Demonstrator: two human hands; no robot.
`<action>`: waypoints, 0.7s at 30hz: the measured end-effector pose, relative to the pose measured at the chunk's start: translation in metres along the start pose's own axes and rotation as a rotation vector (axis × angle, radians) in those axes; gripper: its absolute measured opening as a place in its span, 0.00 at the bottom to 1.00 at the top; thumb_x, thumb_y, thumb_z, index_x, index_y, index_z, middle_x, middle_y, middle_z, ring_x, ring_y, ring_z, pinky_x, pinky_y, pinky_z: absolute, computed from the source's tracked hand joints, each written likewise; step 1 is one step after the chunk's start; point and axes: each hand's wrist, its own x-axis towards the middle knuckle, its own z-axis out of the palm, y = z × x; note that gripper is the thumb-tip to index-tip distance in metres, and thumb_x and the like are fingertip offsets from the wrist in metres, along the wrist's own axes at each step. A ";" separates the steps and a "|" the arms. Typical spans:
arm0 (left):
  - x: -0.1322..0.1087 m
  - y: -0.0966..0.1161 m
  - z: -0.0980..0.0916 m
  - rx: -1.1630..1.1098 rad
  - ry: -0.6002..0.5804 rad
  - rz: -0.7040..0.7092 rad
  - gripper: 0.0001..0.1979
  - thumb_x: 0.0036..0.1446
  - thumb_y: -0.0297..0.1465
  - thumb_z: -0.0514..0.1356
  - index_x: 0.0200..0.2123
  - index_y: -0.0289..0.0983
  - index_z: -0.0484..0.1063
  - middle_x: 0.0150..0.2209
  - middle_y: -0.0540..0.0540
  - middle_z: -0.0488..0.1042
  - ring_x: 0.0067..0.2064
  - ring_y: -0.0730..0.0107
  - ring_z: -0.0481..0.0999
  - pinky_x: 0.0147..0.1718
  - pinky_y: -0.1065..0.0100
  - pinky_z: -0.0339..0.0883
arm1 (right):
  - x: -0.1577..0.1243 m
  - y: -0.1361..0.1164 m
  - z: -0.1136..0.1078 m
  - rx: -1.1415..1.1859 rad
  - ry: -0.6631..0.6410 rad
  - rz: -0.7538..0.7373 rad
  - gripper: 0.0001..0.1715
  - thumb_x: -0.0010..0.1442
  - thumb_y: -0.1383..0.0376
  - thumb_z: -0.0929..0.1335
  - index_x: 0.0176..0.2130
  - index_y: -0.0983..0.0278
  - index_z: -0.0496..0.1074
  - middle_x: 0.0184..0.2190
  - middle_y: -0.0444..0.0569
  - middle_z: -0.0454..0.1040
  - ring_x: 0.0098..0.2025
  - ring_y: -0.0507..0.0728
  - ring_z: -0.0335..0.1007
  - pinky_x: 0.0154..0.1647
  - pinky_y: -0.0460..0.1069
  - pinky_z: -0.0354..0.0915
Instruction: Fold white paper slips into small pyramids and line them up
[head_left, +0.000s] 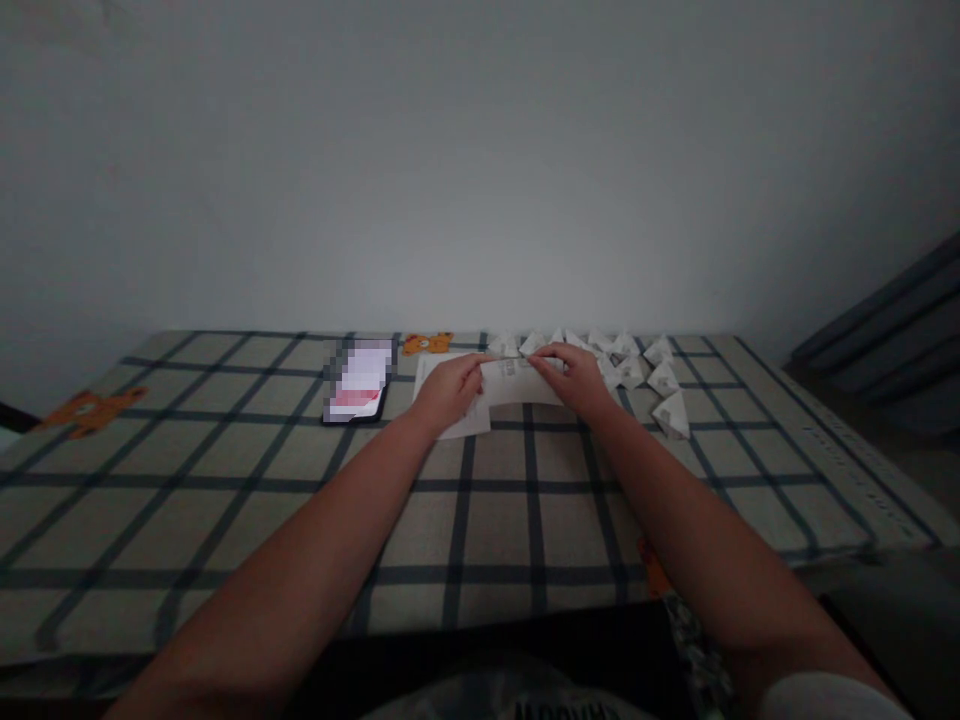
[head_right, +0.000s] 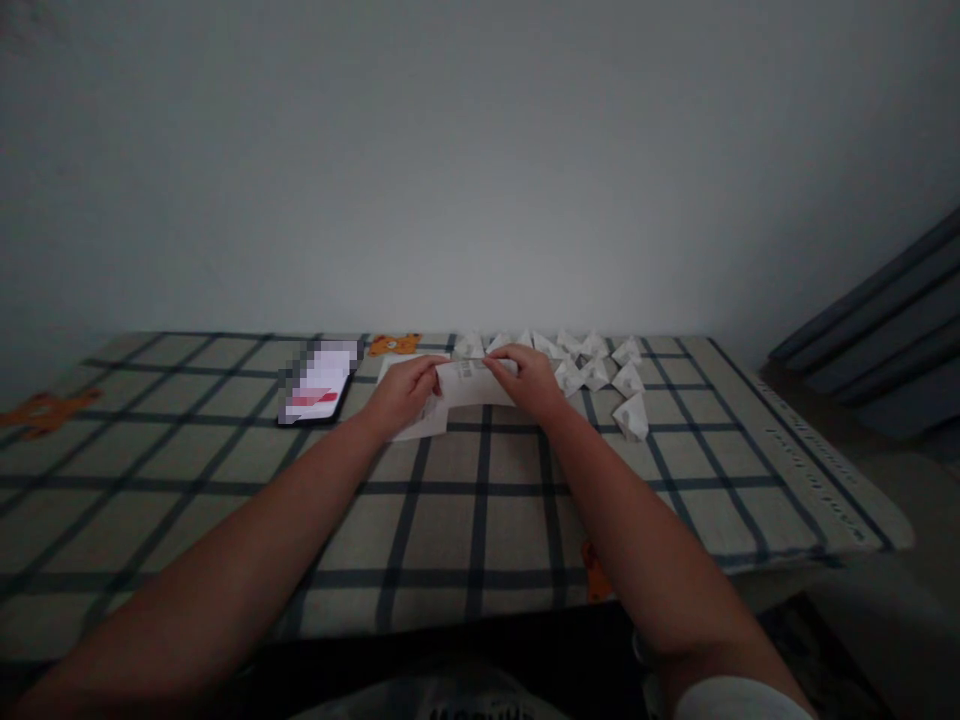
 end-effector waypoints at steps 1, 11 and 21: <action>-0.001 -0.001 0.000 -0.035 0.019 -0.001 0.16 0.58 0.27 0.49 0.44 0.37 0.74 0.28 0.50 0.74 0.32 0.70 0.73 0.34 0.68 0.63 | 0.000 -0.001 0.000 0.002 0.003 0.001 0.11 0.58 0.59 0.68 0.33 0.64 0.76 0.33 0.49 0.78 0.36 0.55 0.74 0.37 0.48 0.66; -0.005 0.005 0.006 -0.201 0.073 -0.034 0.16 0.59 0.39 0.56 0.47 0.38 0.71 0.29 0.51 0.71 0.28 0.72 0.69 0.29 0.70 0.60 | 0.001 -0.010 -0.004 0.006 0.076 -0.050 0.10 0.59 0.61 0.68 0.33 0.64 0.76 0.31 0.49 0.78 0.35 0.54 0.74 0.38 0.48 0.66; -0.002 0.007 0.001 -0.065 0.108 -0.019 0.16 0.59 0.38 0.55 0.22 0.37 0.63 0.20 0.54 0.61 0.24 0.74 0.61 0.25 0.70 0.51 | 0.000 -0.007 -0.002 0.004 0.050 0.004 0.11 0.59 0.60 0.67 0.35 0.64 0.76 0.34 0.50 0.79 0.36 0.55 0.73 0.38 0.50 0.66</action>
